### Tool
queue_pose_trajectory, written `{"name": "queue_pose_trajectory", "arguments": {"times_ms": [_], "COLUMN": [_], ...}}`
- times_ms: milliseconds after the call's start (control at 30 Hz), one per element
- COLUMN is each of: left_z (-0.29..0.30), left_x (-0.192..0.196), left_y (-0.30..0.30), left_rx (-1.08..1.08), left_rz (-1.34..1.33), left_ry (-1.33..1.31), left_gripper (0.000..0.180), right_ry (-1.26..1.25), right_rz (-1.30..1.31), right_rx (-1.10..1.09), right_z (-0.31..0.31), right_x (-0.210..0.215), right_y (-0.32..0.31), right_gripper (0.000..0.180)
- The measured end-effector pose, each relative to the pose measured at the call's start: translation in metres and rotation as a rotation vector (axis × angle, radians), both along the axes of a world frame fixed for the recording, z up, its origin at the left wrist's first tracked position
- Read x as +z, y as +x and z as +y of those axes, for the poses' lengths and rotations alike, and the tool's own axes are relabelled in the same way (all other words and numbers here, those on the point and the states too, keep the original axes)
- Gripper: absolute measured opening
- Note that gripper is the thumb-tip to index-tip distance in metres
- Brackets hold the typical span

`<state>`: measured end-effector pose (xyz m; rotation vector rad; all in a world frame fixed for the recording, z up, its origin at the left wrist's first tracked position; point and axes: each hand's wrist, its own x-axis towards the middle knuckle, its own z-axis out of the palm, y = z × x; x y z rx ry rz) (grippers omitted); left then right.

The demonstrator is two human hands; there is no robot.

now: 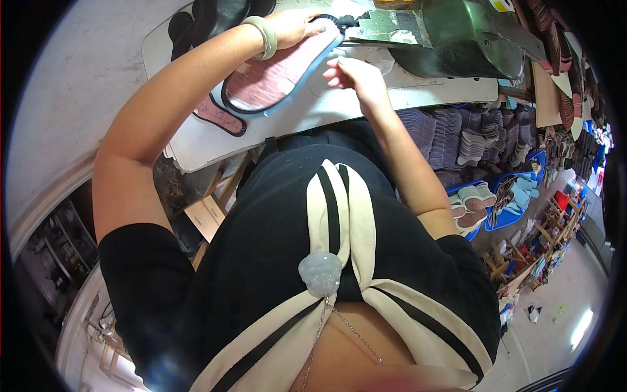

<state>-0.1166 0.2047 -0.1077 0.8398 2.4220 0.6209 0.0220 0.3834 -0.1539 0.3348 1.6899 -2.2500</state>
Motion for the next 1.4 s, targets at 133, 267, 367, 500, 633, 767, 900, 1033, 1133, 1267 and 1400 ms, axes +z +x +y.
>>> {"name": "queue_pose_trajectory", "arguments": {"times_ms": [133, 267, 367, 500, 633, 767, 900, 1033, 1133, 1267, 1400], "left_z": [0.005, 0.008, 0.013, 0.011, 0.012, 0.014, 0.010, -0.013, 0.009, -0.007, 0.004], "left_x": [-0.002, -0.014, -0.012, -0.018, -0.020, -0.024, -0.035, -0.057, -0.025, -0.026, -0.012], "left_y": [0.015, 0.017, 0.016, 0.011, -0.001, -0.015, -0.025, -0.045, -0.034, -0.052, -0.057], "left_rx": [0.210, 0.379, 0.455, 0.439, 0.542, 0.627, 0.702, 0.830, 0.644, -0.281, -0.207], "left_rz": [-0.194, -0.293, -0.284, 0.188, 0.189, 0.258, 0.321, 0.231, 0.330, 0.402, -0.284], "left_ry": [0.180, 0.209, 0.208, 0.298, 0.311, 0.273, 0.310, 0.212, 0.219, 0.148, 0.102], "left_gripper": [0.055, 0.051, 0.056, 0.046, 0.046, 0.044, 0.046, 0.046, 0.046, 0.059, 0.053], "right_ry": [-0.260, -0.296, -0.367, -0.246, -0.298, -0.301, -0.324, -0.265, -0.229, -0.206, -0.102], "right_rz": [0.007, -0.071, -0.223, -0.241, -0.181, -0.127, -0.114, -0.095, -0.113, -0.121, -0.132], "right_rx": [-0.014, 0.236, 0.191, 0.078, 0.031, -0.006, -0.072, -0.078, -0.098, -0.048, -0.034], "right_z": [-0.013, -0.016, -0.021, -0.027, -0.034, -0.039, -0.046, -0.052, -0.042, -0.040, -0.028], "right_x": [-0.002, 0.028, 0.033, 0.022, 0.008, -0.014, -0.014, -0.005, -0.010, -0.005, -0.006], "right_y": [0.048, 0.081, 0.086, 0.078, 0.061, 0.044, 0.027, 0.009, 0.000, -0.012, -0.024], "right_gripper": [0.037, 0.048, 0.038, 0.030, 0.027, 0.028, 0.026, 0.027, 0.028, 0.029, 0.030]}}
